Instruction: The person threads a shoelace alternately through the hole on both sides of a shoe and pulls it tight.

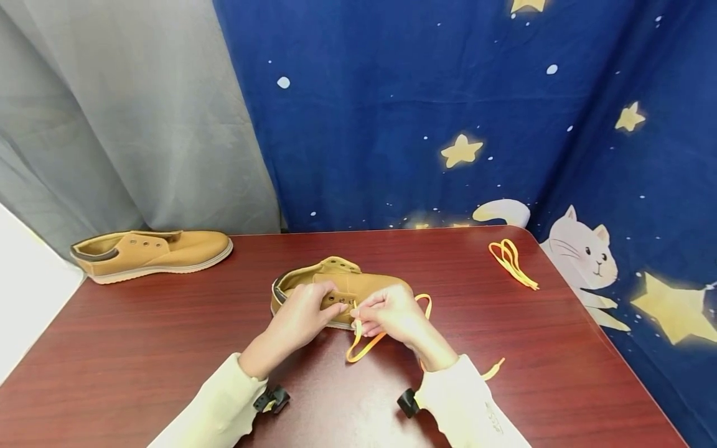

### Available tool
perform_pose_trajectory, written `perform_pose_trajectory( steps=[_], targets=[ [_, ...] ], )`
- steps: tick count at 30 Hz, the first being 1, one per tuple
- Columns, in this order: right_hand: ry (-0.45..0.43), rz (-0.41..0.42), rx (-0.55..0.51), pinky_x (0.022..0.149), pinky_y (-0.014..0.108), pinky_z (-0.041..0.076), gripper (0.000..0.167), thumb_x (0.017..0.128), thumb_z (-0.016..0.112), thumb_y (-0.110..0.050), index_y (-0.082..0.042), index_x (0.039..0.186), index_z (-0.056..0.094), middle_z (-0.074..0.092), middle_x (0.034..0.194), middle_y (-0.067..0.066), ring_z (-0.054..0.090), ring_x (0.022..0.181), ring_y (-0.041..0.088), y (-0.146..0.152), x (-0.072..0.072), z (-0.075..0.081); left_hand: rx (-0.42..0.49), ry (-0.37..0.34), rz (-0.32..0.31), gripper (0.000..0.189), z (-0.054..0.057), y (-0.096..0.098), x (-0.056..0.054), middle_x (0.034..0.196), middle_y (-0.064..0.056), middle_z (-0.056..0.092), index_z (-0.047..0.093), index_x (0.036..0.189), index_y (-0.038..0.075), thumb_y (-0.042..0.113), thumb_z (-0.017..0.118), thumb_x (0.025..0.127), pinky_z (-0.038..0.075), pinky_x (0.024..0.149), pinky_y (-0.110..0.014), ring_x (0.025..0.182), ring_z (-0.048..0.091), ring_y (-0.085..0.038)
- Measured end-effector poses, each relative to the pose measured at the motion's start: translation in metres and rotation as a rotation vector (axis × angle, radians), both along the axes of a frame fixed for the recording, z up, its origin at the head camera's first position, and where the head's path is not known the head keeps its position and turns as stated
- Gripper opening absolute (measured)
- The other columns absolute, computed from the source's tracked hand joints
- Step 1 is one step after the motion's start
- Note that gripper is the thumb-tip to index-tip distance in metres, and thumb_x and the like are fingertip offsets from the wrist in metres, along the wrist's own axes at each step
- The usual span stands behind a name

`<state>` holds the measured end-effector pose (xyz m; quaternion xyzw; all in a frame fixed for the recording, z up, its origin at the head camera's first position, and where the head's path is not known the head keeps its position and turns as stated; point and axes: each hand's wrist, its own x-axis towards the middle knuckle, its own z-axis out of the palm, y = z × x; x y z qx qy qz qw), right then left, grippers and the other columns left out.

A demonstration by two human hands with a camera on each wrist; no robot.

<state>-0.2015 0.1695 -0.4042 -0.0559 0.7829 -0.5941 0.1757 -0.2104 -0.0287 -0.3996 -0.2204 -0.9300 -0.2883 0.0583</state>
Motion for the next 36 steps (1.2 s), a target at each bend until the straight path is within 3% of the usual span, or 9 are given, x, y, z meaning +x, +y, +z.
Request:
perform_pose_trajectory(
  steps=[13, 23, 36],
  targets=[
    [-0.022, -0.022, -0.043, 0.059, 0.028, 0.06, 0.021, 0.089, 0.068, -0.001, 0.016, 0.101, 0.071, 0.076, 0.076, 0.014, 0.069, 0.057, 0.007, -0.004, -0.001, -0.007, 0.0, 0.013, 0.003, 0.021, -0.002, 0.0, 0.002, 0.06, 0.008, 0.046, 0.062, 0.078, 0.014, 0.023, 0.078, 0.088, 0.029, 0.051, -0.023, 0.056, 0.039, -0.008],
    [-0.023, -0.079, -0.032, 0.058, 0.026, 0.059, 0.021, 0.089, 0.073, -0.005, 0.014, 0.097, 0.073, 0.076, 0.073, 0.011, 0.069, 0.055, 0.006, -0.009, -0.001, -0.008, 0.007, 0.03, -0.002, 0.022, -0.002, 0.0, 0.002, 0.06, 0.009, 0.043, 0.06, 0.076, 0.015, 0.02, 0.079, 0.087, 0.029, 0.052, -0.023, 0.056, 0.039, -0.008],
    [-0.021, -0.151, -0.061, 0.058, 0.026, 0.059, 0.019, 0.088, 0.07, -0.002, 0.014, 0.096, 0.071, 0.077, 0.075, 0.012, 0.068, 0.055, 0.007, -0.016, 0.0, -0.007, 0.025, 0.047, -0.019, 0.02, -0.002, 0.0, 0.001, 0.06, 0.01, 0.042, 0.062, 0.075, 0.016, 0.017, 0.079, 0.086, 0.028, 0.051, -0.023, 0.056, 0.039, -0.008]
  ],
)
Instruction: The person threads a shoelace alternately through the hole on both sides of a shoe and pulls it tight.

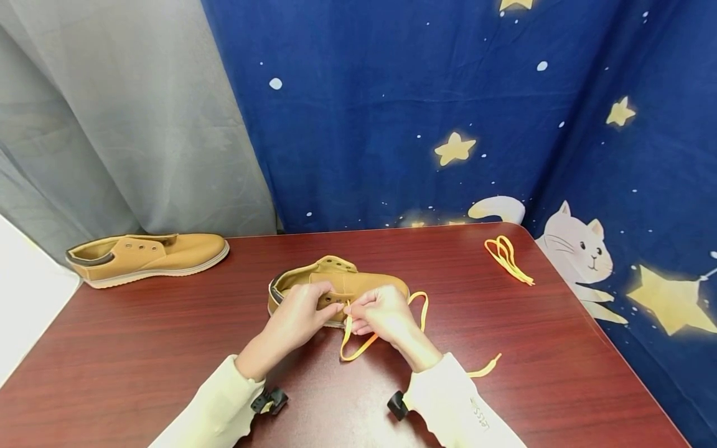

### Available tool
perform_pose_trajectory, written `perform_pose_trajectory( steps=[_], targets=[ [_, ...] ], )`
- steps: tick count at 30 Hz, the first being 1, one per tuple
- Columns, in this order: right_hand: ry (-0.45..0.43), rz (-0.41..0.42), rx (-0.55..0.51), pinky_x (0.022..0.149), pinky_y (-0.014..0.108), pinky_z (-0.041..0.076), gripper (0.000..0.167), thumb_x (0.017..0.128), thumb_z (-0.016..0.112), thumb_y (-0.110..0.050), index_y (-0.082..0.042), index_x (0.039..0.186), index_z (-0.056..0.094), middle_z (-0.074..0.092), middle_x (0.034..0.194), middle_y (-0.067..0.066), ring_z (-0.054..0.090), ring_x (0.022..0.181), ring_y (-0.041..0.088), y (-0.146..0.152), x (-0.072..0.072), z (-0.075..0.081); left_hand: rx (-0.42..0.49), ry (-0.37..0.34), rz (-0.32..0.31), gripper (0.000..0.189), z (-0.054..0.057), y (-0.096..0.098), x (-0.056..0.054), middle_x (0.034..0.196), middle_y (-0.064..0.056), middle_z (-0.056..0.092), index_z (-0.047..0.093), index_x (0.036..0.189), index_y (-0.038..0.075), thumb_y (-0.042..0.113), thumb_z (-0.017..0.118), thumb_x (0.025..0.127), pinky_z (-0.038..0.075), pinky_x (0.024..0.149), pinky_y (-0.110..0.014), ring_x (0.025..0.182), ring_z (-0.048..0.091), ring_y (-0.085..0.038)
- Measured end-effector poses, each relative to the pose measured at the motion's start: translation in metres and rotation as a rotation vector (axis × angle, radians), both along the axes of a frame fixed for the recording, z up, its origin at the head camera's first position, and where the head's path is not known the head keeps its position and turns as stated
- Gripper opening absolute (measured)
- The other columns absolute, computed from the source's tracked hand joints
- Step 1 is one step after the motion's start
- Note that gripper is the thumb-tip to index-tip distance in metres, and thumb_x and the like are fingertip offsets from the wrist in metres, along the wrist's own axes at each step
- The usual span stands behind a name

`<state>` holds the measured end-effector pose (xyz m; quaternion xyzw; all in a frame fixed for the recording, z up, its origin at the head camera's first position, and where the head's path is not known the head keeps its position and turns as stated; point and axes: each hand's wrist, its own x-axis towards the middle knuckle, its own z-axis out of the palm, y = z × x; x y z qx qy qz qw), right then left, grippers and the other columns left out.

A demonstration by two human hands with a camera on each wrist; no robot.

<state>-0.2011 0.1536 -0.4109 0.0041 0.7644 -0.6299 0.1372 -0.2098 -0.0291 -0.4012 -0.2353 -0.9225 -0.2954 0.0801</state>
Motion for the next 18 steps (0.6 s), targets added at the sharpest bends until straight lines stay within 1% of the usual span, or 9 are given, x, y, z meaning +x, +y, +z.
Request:
perform_pose_trajectory(
  steps=[4, 5, 6, 8, 10, 12, 13, 15, 18],
  targets=[
    [0.025, -0.025, 0.014, 0.059, 0.028, 0.06, 0.017, 0.088, 0.071, -0.002, 0.013, 0.096, 0.072, 0.076, 0.074, 0.012, 0.069, 0.055, 0.007, -0.001, -0.001, 0.001, 0.026, -0.06, -0.006, 0.019, 0.002, -0.001, -0.002, 0.058, 0.011, 0.04, 0.063, 0.074, 0.017, 0.02, 0.076, 0.087, 0.026, 0.048, -0.022, 0.053, 0.036, -0.006],
    [0.032, -0.029, 0.018, 0.059, 0.029, 0.06, 0.017, 0.088, 0.071, -0.002, 0.013, 0.095, 0.072, 0.076, 0.074, 0.013, 0.069, 0.055, 0.007, 0.0, -0.001, 0.001, 0.041, -0.085, -0.007, 0.02, 0.003, 0.0, -0.002, 0.058, 0.011, 0.039, 0.064, 0.073, 0.017, 0.023, 0.074, 0.09, 0.026, 0.048, -0.022, 0.053, 0.035, -0.006],
    [0.039, -0.03, 0.022, 0.06, 0.029, 0.06, 0.017, 0.088, 0.071, -0.002, 0.013, 0.095, 0.073, 0.076, 0.074, 0.013, 0.069, 0.055, 0.007, 0.0, -0.001, 0.002, 0.055, -0.109, 0.0, 0.027, 0.004, 0.0, -0.002, 0.057, 0.011, 0.037, 0.061, 0.068, 0.018, 0.026, 0.07, 0.093, 0.026, 0.048, -0.022, 0.052, 0.034, -0.006],
    [0.053, -0.027, 0.027, 0.059, 0.029, 0.06, 0.017, 0.087, 0.071, -0.002, 0.013, 0.095, 0.073, 0.076, 0.076, 0.015, 0.069, 0.056, 0.007, 0.0, 0.0, 0.001, 0.072, -0.164, 0.036, 0.04, 0.008, 0.001, -0.004, 0.055, 0.01, 0.035, 0.054, 0.061, 0.019, 0.029, 0.061, 0.099, 0.027, 0.048, -0.024, 0.051, 0.033, -0.007],
    [0.061, -0.021, 0.024, 0.059, 0.028, 0.06, 0.017, 0.087, 0.071, -0.002, 0.013, 0.094, 0.073, 0.077, 0.077, 0.016, 0.069, 0.056, 0.006, 0.0, 0.0, -0.001, 0.089, -0.222, 0.085, 0.048, 0.011, 0.003, -0.006, 0.052, 0.009, 0.033, 0.046, 0.055, 0.019, 0.028, 0.052, 0.101, 0.026, 0.047, -0.025, 0.049, 0.032, -0.009],
    [0.065, -0.02, 0.019, 0.059, 0.027, 0.06, 0.017, 0.087, 0.072, -0.002, 0.013, 0.094, 0.073, 0.077, 0.078, 0.016, 0.068, 0.056, 0.006, -0.001, 0.0, -0.003, 0.086, -0.258, 0.126, 0.05, 0.013, 0.004, -0.009, 0.049, 0.008, 0.031, 0.037, 0.051, 0.02, 0.024, 0.049, 0.099, 0.024, 0.046, -0.026, 0.047, 0.03, -0.01],
    [0.063, -0.021, 0.018, 0.059, 0.026, 0.059, 0.017, 0.087, 0.072, -0.002, 0.013, 0.094, 0.073, 0.077, 0.078, 0.016, 0.068, 0.056, 0.005, -0.001, 0.0, -0.004, 0.074, -0.277, 0.143, 0.047, 0.014, 0.005, -0.011, 0.048, 0.009, 0.031, 0.037, 0.05, 0.02, 0.023, 0.049, 0.095, 0.024, 0.046, -0.026, 0.046, 0.031, -0.01],
    [0.061, -0.023, 0.019, 0.059, 0.025, 0.059, 0.017, 0.087, 0.072, -0.002, 0.013, 0.094, 0.073, 0.077, 0.077, 0.015, 0.068, 0.056, 0.005, -0.002, 0.0, -0.004, 0.057, -0.306, 0.15, 0.042, 0.015, 0.004, -0.014, 0.047, 0.01, 0.03, 0.037, 0.049, 0.021, 0.024, 0.05, 0.088, 0.024, 0.046, -0.026, 0.046, 0.031, -0.01],
    [0.065, -0.021, 0.029, 0.06, 0.025, 0.059, 0.017, 0.087, 0.072, -0.003, 0.012, 0.094, 0.074, 0.077, 0.078, 0.016, 0.068, 0.056, 0.005, -0.003, 0.0, -0.004, 0.016, -0.353, 0.137, 0.04, 0.016, 0.004, -0.015, 0.046, 0.011, 0.031, 0.038, 0.048, 0.023, 0.027, 0.051, 0.086, 0.026, 0.047, -0.025, 0.046, 0.033, -0.01]
  ],
)
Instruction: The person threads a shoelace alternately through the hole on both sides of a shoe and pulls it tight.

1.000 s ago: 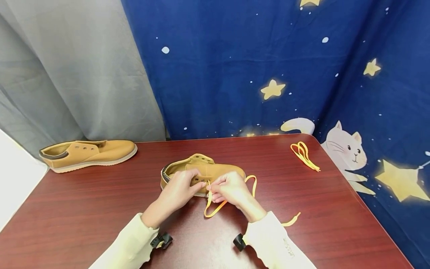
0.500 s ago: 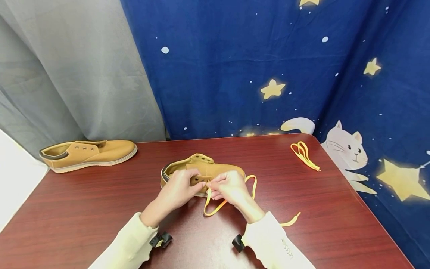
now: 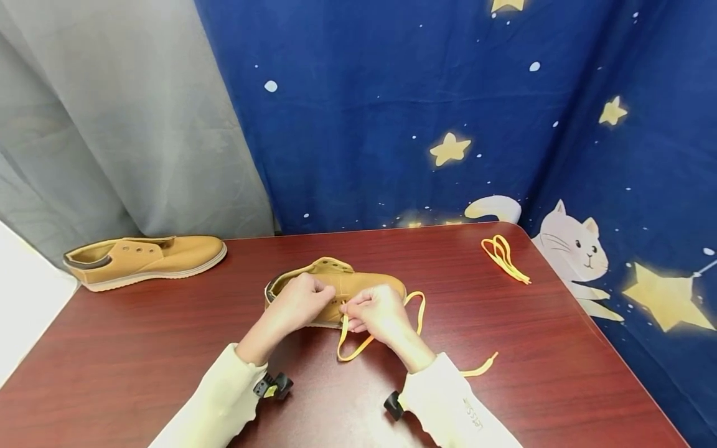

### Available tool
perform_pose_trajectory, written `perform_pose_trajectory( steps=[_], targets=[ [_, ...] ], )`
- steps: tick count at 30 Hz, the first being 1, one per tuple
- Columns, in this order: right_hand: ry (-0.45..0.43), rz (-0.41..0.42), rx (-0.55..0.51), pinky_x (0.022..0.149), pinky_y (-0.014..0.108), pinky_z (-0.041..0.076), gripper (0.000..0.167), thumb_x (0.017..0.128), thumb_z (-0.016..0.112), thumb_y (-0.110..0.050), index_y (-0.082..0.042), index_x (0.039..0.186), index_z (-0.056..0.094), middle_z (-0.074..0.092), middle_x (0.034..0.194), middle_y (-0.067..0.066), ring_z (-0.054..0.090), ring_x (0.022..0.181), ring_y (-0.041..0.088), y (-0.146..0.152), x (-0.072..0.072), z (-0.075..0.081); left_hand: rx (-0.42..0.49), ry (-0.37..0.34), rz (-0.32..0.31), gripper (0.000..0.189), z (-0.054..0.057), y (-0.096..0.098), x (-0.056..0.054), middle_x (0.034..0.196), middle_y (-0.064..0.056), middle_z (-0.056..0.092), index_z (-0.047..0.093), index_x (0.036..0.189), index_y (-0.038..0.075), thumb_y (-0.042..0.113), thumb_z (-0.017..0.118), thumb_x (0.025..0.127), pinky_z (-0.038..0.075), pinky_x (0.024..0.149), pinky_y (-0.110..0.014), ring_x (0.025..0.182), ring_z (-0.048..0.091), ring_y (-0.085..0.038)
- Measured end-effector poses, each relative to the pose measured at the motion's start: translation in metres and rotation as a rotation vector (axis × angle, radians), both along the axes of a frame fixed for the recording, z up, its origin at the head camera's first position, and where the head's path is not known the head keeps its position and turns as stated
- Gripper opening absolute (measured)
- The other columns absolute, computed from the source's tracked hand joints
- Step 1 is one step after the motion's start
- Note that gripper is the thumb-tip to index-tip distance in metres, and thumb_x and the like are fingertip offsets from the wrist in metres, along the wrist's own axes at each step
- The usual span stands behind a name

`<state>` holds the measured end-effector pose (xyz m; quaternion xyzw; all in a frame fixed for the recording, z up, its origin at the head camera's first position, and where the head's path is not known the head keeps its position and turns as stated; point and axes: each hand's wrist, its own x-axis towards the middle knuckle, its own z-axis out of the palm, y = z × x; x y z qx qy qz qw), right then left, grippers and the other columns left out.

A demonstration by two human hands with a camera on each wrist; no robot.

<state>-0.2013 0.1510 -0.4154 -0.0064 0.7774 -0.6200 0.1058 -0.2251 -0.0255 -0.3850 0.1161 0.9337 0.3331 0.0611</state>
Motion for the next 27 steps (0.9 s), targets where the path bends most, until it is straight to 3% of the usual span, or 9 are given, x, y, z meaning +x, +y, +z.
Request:
perform_pose_trajectory(
  steps=[4, 10, 17, 22, 27],
  targets=[
    [-0.004, -0.003, 0.012, 0.06, 0.025, 0.06, 0.016, 0.087, 0.072, -0.003, 0.011, 0.093, 0.074, 0.077, 0.076, 0.014, 0.068, 0.057, 0.005, -0.0014, -0.0006, -0.0001, 0.012, -0.045, -0.063, 0.04, 0.0039, -0.0027, -0.0002, 0.047, 0.011, 0.03, 0.039, 0.049, 0.022, 0.023, 0.051, 0.087, 0.025, 0.048, -0.024, 0.047, 0.032, -0.009],
    [0.01, -0.013, 0.004, 0.06, 0.027, 0.06, 0.016, 0.087, 0.072, -0.002, 0.012, 0.093, 0.074, 0.076, 0.075, 0.014, 0.069, 0.056, 0.006, -0.0022, -0.0012, -0.0023, 0.045, -0.042, -0.151, 0.035, 0.0066, -0.0034, -0.0008, 0.049, 0.012, 0.028, 0.045, 0.05, 0.021, 0.013, 0.056, 0.083, 0.023, 0.049, -0.023, 0.05, 0.03, -0.007],
    [0.035, -0.01, 0.005, 0.061, 0.028, 0.06, 0.015, 0.087, 0.071, -0.002, 0.013, 0.093, 0.073, 0.076, 0.078, 0.019, 0.071, 0.058, 0.007, -0.0024, -0.0015, -0.0031, 0.045, -0.03, -0.098, 0.025, 0.0047, -0.001, -0.0014, 0.049, 0.013, 0.03, 0.065, 0.057, 0.013, 0.017, 0.063, 0.082, 0.023, 0.049, -0.025, 0.05, 0.032, -0.008],
    [0.05, 0.001, 0.016, 0.061, 0.03, 0.061, 0.015, 0.088, 0.07, -0.001, 0.013, 0.093, 0.073, 0.076, 0.081, 0.022, 0.072, 0.059, 0.008, -0.0017, -0.0025, -0.0037, 0.036, -0.012, -0.058, 0.021, 0.0041, 0.0022, -0.0015, 0.05, 0.013, 0.032, 0.073, 0.062, 0.017, 0.022, 0.068, 0.082, 0.024, 0.05, -0.027, 0.052, 0.034, -0.01],
    [0.064, 0.067, 0.007, 0.064, 0.035, 0.062, 0.016, 0.089, 0.068, 0.001, 0.015, 0.095, 0.072, 0.075, 0.083, 0.028, 0.076, 0.064, 0.018, 0.0037, -0.004, -0.0014, 0.023, 0.012, -0.021, 0.018, 0.0025, 0.0056, -0.0012, 0.054, 0.014, 0.044, 0.076, 0.067, 0.022, 0.027, 0.073, 0.084, 0.027, 0.051, -0.027, 0.055, 0.039, -0.01]
  ],
)
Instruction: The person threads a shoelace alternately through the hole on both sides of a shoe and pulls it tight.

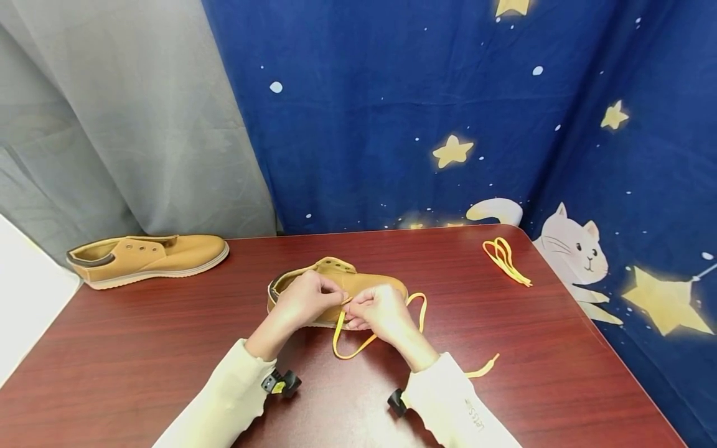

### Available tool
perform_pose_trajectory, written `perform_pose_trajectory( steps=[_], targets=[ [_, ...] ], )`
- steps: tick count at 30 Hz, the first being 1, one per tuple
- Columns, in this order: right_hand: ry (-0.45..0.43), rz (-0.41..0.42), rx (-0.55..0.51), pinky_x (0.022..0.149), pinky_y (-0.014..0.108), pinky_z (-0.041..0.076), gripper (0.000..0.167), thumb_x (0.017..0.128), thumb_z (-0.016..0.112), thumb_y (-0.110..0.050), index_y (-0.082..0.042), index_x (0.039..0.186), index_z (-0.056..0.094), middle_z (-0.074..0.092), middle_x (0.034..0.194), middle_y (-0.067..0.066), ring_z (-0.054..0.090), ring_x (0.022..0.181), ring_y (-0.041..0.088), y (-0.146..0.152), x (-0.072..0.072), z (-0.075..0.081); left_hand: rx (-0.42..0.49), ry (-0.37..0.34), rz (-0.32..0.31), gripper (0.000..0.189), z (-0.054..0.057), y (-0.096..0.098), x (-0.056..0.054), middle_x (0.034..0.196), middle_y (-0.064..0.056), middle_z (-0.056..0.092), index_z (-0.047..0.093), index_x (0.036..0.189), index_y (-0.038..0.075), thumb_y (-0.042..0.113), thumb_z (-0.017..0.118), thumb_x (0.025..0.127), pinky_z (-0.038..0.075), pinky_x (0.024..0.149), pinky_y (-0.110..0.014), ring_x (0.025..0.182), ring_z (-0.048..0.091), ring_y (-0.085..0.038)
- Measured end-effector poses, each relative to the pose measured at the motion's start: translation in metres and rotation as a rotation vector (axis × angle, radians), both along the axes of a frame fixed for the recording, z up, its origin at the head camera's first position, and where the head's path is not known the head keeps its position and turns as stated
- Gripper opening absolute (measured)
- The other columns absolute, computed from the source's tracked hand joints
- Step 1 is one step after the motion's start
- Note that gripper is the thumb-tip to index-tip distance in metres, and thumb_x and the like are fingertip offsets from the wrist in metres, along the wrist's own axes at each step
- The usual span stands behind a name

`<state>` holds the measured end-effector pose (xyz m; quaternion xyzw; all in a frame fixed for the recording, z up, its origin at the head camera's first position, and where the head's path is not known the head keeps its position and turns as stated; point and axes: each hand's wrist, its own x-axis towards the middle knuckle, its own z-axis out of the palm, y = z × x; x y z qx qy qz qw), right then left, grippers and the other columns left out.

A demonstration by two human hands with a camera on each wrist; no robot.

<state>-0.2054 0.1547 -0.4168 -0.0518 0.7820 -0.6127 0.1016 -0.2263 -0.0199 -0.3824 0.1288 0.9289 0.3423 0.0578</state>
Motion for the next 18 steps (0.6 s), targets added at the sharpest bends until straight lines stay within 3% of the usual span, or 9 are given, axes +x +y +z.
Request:
perform_pose_trajectory(
  steps=[5, 12, 18],
  targets=[
    [0.028, 0.044, 0.081, 0.065, 0.037, 0.062, 0.014, 0.088, 0.072, -0.003, 0.01, 0.093, 0.075, 0.077, 0.084, 0.023, 0.077, 0.066, 0.022, 0.009, -0.001, 0.007, -0.012, 0.023, 0.018, 0.021, 0.0, 0.003, 0.002, 0.057, 0.013, 0.053, 0.075, 0.066, 0.022, 0.028, 0.074, 0.085, 0.03, 0.051, -0.027, 0.056, 0.043, -0.01],
    [0.249, -0.086, 0.339, 0.057, 0.021, 0.055, 0.015, 0.076, 0.087, -0.016, -0.01, 0.086, 0.077, 0.078, 0.078, 0.004, 0.072, 0.066, 0.007, 0.015, -0.005, 0.007, -0.011, 0.029, 0.051, 0.014, 0.0, 0.006, 0.002, 0.074, 0.009, 0.071, 0.076, 0.074, 0.022, 0.026, 0.071, 0.086, 0.04, 0.057, -0.026, 0.065, 0.056, -0.009],
    [0.316, -0.066, 0.36, 0.058, 0.019, 0.052, 0.013, 0.077, 0.086, -0.015, -0.013, 0.089, 0.082, 0.079, 0.083, 0.002, 0.071, 0.072, 0.005, 0.013, -0.006, 0.005, 0.019, 0.026, 0.083, 0.016, -0.002, 0.006, 0.002, 0.067, 0.008, 0.062, 0.074, 0.082, 0.02, 0.03, 0.067, 0.092, 0.039, 0.059, -0.028, 0.066, 0.054, -0.011]
  ],
)
